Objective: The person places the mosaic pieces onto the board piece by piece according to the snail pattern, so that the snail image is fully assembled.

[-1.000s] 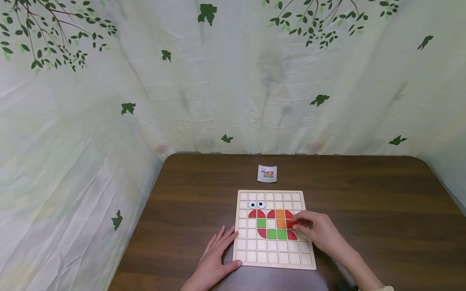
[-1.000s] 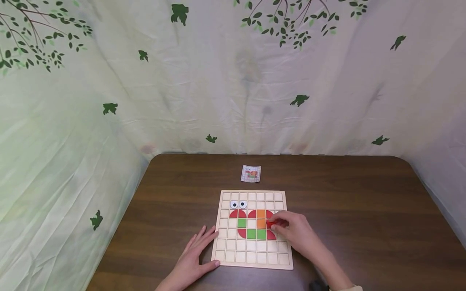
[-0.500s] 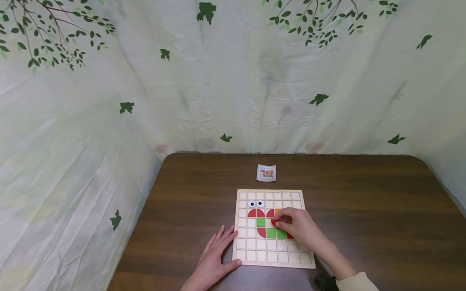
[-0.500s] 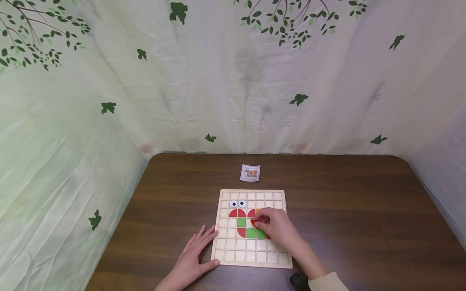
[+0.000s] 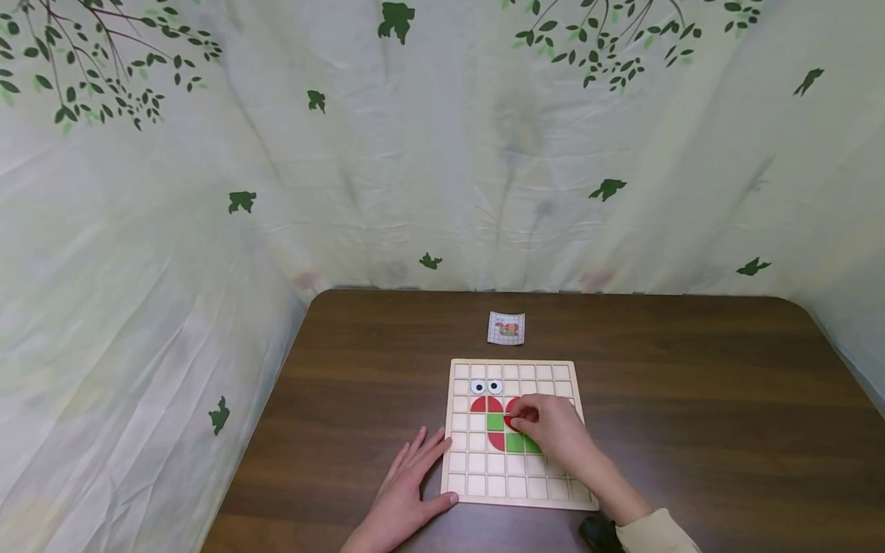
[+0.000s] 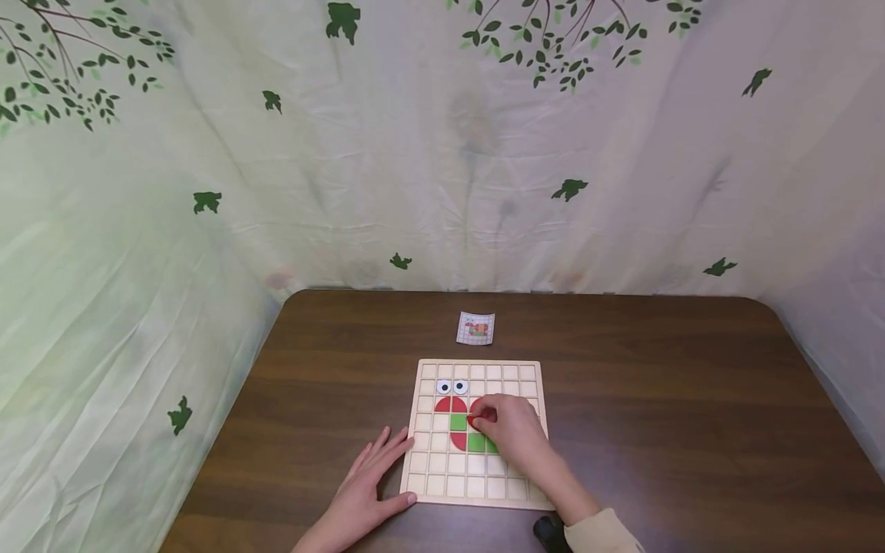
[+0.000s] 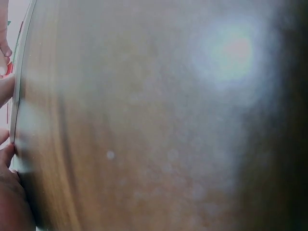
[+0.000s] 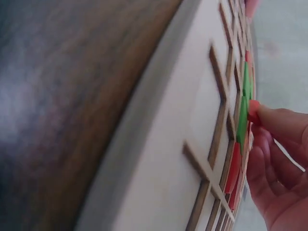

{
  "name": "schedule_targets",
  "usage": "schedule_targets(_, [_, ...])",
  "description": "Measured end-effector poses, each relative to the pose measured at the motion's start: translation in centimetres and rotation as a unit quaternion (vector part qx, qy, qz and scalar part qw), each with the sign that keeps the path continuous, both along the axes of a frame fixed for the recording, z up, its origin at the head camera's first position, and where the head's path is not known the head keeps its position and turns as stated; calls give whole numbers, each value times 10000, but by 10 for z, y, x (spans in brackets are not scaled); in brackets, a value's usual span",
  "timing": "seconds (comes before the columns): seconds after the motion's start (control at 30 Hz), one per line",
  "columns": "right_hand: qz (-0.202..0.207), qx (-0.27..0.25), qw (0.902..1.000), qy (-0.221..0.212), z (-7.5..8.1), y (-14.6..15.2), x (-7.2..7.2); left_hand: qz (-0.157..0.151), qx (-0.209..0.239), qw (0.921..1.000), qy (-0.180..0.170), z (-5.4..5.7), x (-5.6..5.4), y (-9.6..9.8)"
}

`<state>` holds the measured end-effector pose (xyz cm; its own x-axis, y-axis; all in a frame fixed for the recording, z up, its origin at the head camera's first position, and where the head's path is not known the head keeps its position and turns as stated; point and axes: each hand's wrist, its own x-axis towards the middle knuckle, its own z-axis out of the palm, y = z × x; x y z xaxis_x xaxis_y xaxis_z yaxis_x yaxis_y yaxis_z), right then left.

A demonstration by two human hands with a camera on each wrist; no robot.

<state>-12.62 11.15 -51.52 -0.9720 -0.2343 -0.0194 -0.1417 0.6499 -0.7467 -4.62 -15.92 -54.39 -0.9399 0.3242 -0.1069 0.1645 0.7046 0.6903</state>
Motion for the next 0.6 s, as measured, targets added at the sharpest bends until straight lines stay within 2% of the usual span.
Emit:
schedule_targets(0.23, [-58,305,9983,492,-4,-3,1,1,-10,10000,21,1,1,0])
schedule_targets(0.6, [-125,365,9969,692,-5,-2,0,-12,21,9999,106,0,1,0])
